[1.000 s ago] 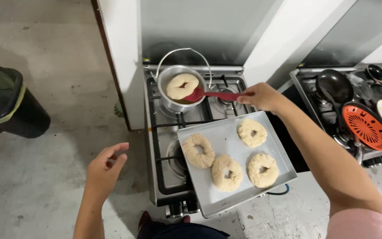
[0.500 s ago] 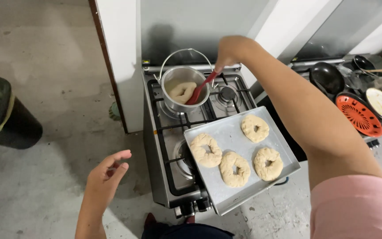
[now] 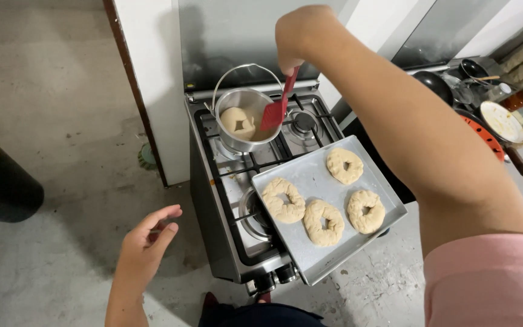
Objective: Boiling bagel dough in a pot of water on a stove before placing them back on a tray.
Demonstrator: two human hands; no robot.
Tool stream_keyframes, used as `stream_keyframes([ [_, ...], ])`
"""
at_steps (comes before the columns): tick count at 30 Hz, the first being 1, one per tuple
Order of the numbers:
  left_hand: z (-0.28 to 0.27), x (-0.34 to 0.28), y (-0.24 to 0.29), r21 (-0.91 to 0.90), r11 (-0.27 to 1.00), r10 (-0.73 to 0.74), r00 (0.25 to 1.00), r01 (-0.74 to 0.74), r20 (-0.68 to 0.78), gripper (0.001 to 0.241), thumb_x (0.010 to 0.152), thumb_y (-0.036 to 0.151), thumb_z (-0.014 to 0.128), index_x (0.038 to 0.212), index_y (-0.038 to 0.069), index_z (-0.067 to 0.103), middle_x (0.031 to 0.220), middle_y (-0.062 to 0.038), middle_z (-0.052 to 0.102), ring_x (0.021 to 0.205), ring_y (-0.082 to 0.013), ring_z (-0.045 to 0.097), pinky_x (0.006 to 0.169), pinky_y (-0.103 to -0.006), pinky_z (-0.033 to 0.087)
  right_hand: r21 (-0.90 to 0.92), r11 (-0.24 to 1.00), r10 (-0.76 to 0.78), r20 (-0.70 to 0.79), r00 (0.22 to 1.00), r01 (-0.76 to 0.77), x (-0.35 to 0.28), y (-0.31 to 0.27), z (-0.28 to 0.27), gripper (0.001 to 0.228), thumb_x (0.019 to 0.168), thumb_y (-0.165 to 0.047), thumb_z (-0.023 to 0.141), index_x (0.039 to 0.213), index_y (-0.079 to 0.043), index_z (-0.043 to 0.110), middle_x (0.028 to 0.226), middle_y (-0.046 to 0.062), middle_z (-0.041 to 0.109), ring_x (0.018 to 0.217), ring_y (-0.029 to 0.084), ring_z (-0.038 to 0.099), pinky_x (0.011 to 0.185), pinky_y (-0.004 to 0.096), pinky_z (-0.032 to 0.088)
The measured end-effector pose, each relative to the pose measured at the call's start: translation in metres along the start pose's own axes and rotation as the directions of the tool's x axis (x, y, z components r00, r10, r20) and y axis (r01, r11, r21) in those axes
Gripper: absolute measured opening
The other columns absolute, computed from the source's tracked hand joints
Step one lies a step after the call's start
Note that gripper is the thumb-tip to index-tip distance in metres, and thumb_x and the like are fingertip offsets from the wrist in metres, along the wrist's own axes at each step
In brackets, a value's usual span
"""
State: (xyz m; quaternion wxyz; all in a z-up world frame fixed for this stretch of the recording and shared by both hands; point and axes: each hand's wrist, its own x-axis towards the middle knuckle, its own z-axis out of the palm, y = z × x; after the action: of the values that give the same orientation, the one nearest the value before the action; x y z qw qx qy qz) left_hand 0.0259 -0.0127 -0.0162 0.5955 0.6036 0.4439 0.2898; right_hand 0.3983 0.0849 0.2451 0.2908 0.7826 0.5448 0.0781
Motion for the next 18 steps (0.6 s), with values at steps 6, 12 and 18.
stream_keyframes([
  [6,-0.018,-0.004,0.003,0.038,0.999,-0.012,0.999,0.013,-0.030,0.033,0.093,0.017,0.070,0.125,0.014,0.076,0.102,-0.002,0.074,0.082,-0.0096,0.057,0.074,-0.0248,0.048,0.073,0.995,0.089,-0.231,0.969,-0.073,-0.070,0.051,0.019,0.047,0.080,-0.053,0.085,0.086,-0.006,0.081,0.084,0.015,0.076,0.079,0.034,0.073,0.071,0.045,0.057],
  [12,-0.041,-0.010,0.004,0.044,0.988,-0.144,0.984,0.149,-0.103,0.033,0.092,0.017,0.069,0.123,0.013,0.077,0.108,-0.001,0.076,0.082,-0.0124,0.056,0.075,-0.0279,0.047,0.364,0.931,0.159,-0.335,0.929,-0.029,-0.162,0.051,0.107,0.026,0.094,-0.039,0.069,0.111,-0.020,0.078,0.083,0.009,0.074,0.074,0.030,0.072,0.069,0.045,0.057],
  [18,-0.045,-0.006,-0.008,0.066,0.997,-0.029,0.997,0.034,-0.071,0.033,0.092,0.017,0.067,0.124,0.009,0.075,0.115,-0.002,0.079,0.099,-0.0117,0.068,0.087,-0.0269,0.051,0.413,0.910,0.212,-0.531,0.820,0.032,-0.188,-0.003,0.216,0.034,0.097,-0.033,0.066,0.126,-0.015,0.069,0.095,0.008,0.073,0.069,0.030,0.070,0.057,0.041,0.056],
])
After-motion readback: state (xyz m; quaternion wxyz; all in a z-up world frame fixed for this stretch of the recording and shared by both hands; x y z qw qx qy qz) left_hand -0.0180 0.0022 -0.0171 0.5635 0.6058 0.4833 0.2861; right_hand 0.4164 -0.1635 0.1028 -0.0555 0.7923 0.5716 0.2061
